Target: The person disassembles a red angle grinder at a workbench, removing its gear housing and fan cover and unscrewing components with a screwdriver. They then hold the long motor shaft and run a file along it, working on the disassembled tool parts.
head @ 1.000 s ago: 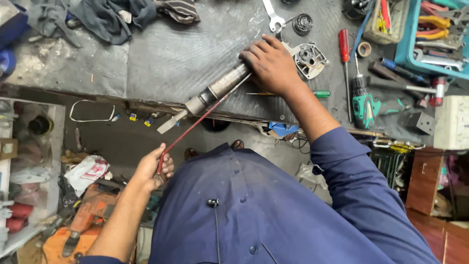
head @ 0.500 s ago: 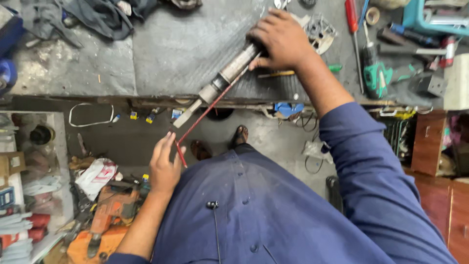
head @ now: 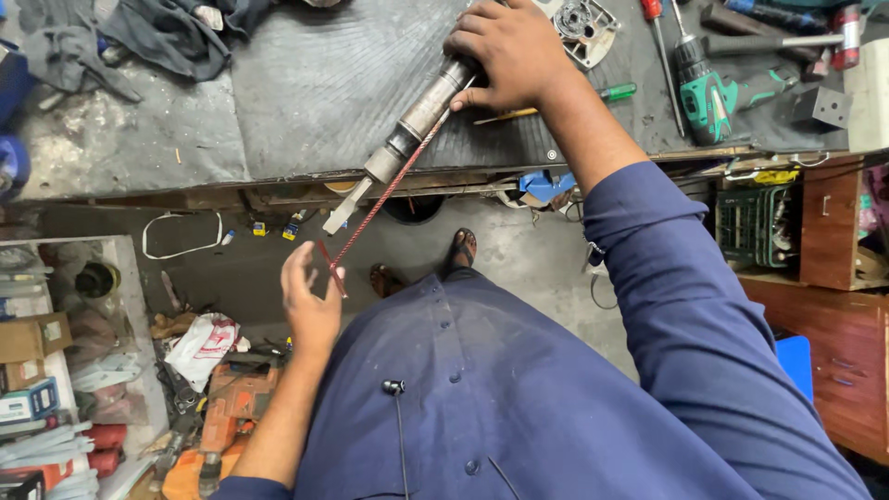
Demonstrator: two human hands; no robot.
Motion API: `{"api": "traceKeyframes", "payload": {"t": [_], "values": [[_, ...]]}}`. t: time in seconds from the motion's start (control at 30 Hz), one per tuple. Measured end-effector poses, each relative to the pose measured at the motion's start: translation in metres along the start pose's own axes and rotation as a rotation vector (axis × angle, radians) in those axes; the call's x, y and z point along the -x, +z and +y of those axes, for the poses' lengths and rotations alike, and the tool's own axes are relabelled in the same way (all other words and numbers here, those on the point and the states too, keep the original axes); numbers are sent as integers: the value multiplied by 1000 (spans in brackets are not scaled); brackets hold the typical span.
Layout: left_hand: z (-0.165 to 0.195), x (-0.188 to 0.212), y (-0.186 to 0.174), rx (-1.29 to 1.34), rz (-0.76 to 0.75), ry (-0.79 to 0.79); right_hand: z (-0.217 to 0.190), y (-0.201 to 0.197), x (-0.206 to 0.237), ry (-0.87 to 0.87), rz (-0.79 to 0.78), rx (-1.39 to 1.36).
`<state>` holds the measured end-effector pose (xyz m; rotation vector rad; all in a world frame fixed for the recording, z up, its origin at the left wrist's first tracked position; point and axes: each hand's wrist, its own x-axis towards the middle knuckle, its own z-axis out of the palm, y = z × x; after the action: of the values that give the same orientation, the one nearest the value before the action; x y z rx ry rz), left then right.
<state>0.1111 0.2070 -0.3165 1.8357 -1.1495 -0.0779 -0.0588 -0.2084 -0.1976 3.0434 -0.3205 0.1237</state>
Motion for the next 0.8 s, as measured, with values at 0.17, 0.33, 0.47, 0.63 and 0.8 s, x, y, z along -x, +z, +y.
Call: {"api": "traceKeyframes", "payload": {"t": [0.17, 0.33, 0.47, 0.63, 0.8], "values": [[0, -2, 2, 381, -264, -553, -27, 2, 10, 94, 217, -28], [-31, 7, 10, 935, -410, -1067, -186, 46, 42, 744, 611, -785], [-40, 9, 7, 1024, -451, -1232, -267, 94, 46, 891, -30, -2093], [-23, 7, 1, 817, -391, -1122, -276, 111, 26, 793, -19, -2446], [-10, 7, -11, 382, -200, -416, -282, 113, 15, 985, 62, -2355]]}}
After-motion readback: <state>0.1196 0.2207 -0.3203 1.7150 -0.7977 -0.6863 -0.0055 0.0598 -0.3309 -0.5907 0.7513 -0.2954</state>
